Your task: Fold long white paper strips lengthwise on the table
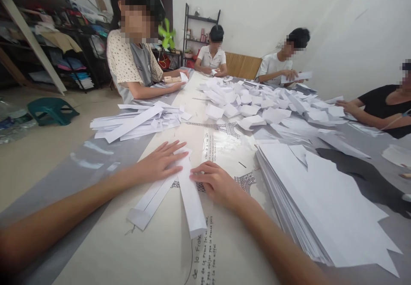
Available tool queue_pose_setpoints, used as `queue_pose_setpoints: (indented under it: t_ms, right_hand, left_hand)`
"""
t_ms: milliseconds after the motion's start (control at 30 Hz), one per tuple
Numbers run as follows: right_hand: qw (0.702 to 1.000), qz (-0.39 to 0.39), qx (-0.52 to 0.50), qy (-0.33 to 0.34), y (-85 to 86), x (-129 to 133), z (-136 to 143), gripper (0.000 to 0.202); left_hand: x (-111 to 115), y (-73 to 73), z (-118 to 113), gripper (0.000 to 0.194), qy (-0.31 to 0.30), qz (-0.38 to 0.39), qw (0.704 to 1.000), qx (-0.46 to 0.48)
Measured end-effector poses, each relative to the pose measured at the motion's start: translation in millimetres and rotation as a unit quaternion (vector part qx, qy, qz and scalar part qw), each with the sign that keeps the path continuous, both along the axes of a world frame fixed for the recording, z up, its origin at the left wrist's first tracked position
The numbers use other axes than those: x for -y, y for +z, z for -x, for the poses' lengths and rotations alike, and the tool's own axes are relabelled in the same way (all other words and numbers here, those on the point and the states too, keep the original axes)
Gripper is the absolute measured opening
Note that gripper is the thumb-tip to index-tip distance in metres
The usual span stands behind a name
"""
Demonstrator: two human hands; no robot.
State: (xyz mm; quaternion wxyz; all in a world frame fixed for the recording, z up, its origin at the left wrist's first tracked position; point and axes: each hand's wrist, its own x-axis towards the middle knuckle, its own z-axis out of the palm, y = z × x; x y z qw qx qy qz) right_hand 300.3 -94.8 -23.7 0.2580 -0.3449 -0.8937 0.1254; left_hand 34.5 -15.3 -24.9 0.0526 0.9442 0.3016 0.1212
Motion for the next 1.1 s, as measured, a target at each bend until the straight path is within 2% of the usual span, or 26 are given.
queue_pose_setpoints:
  t_ms: [100,300,567,700,833,1100]
  right_hand:
    - [1.000,-0.004,0.002,-0.006,1.2,1,1,0.049]
    - [1.000,-0.006,0.001,-0.012,3.3,1,2,0.048]
    - [1.000,-0.016,-0.006,-0.016,-0.4,0,4,0.048]
    - [0.998,-0.041,0.000,-0.046,-5.8,-5,4,0.050]
    - [0.994,-0.060,0.023,-0.093,-10.2,-10,5,0.053]
    - [0.982,-0.065,0.117,-0.132,-8.0,-16,12,0.056]
  left_hand:
    - [3,1.4,-1,0.051,-0.014,-0.029,0.999,0.009]
    - [3,-1.0,-2,0.050,-0.034,-0.037,0.999,0.021]
    - [9,7.0,-1,0.046,-0.032,-0.015,0.999,0.026]
    - [25,5.6,-6,0.049,-0.033,-0.002,0.999,0.038]
    - [40,1.8,-16,0.064,-0.018,0.023,0.998,0.057]
    - [41,4.5,-23,0.061,-0.044,0.026,0.994,0.095]
